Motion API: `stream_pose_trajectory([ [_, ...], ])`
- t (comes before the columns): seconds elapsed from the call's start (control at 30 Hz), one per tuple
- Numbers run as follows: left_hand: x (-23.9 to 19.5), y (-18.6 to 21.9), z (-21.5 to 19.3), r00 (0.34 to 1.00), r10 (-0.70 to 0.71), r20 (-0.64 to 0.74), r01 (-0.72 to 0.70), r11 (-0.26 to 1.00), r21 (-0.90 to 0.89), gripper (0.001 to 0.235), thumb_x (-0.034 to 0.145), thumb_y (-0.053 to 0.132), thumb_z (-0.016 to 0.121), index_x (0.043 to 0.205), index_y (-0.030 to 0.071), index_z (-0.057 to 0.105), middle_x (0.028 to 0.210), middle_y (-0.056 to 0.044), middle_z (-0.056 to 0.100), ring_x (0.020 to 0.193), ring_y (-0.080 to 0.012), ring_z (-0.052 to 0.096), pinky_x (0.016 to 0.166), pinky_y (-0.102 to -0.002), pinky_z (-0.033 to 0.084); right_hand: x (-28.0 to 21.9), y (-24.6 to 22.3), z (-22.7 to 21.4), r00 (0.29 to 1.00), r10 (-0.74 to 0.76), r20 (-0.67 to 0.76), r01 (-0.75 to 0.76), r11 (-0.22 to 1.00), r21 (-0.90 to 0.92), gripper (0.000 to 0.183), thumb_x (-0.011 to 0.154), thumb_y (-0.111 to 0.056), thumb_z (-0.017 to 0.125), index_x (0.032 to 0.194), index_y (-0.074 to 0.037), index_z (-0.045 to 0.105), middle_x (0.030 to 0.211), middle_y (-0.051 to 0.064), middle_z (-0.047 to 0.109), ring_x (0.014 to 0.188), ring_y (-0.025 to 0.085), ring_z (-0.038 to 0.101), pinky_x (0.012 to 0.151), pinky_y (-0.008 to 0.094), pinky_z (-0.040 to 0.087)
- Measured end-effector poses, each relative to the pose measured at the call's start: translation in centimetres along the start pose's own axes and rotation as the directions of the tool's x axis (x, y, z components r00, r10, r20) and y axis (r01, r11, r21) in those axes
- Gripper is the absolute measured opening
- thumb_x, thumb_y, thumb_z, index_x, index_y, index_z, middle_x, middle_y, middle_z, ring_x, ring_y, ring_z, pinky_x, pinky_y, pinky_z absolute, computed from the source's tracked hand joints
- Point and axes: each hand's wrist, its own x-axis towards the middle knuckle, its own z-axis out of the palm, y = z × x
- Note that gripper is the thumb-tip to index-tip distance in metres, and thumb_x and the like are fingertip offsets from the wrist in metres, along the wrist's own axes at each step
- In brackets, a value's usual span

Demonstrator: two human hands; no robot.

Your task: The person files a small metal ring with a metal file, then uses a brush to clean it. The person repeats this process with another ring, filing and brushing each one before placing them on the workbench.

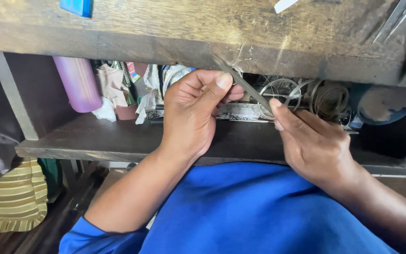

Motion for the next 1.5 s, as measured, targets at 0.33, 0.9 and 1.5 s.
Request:
stream_pose_trajectory([
  [0.33, 0.0, 0.0, 0.1, 1.000, 0.001, -0.020, -0.002, 0.999, -0.034, 0.009, 0.076, 0.012, 0.064, 0.075, 0.004, 0.060, 0.069, -0.008, 0.062, 0.066, -0.0155, 0.063, 0.065, -0.023, 0.053, 1.4, -0.6, -0.4, 1.000, -0.024, -0.003, 0.024, 0.995, 0.099, 0.031, 0.087, 0.010, 0.063, 0.116, 0.004, 0.055, 0.068, 0.005, 0.046, 0.051, 0.015, 0.043, 0.048, 0.027, 0.043],
  [0.9, -0.9, 0.9, -0.3, 0.917, -0.125, 0.379, 0.197, 0.967, -0.159, 0.012, 0.082, 0.007, 0.060, 0.091, -0.001, 0.062, 0.089, -0.012, 0.064, 0.079, -0.0199, 0.064, 0.074, -0.028, 0.053, 5.3, -3.2, -3.5, 0.977, -0.107, -0.186, 0.139, 0.976, 0.167, 0.031, 0.090, -0.001, 0.064, 0.116, 0.009, 0.051, 0.090, 0.020, 0.065, 0.080, 0.022, 0.064, 0.073, 0.028, 0.050],
  [1.5, -1.0, 0.9, -0.2, 0.962, -0.070, 0.265, 0.084, 0.996, -0.041, 0.009, 0.077, 0.008, 0.064, 0.082, 0.001, 0.063, 0.078, -0.010, 0.064, 0.068, -0.0169, 0.063, 0.068, -0.025, 0.054, 6.2, -2.8, -3.4, 0.985, -0.143, -0.098, 0.165, 0.945, 0.282, 0.030, 0.089, 0.006, 0.060, 0.117, 0.009, 0.049, 0.104, 0.024, 0.059, 0.093, 0.032, 0.061, 0.082, 0.034, 0.049],
])
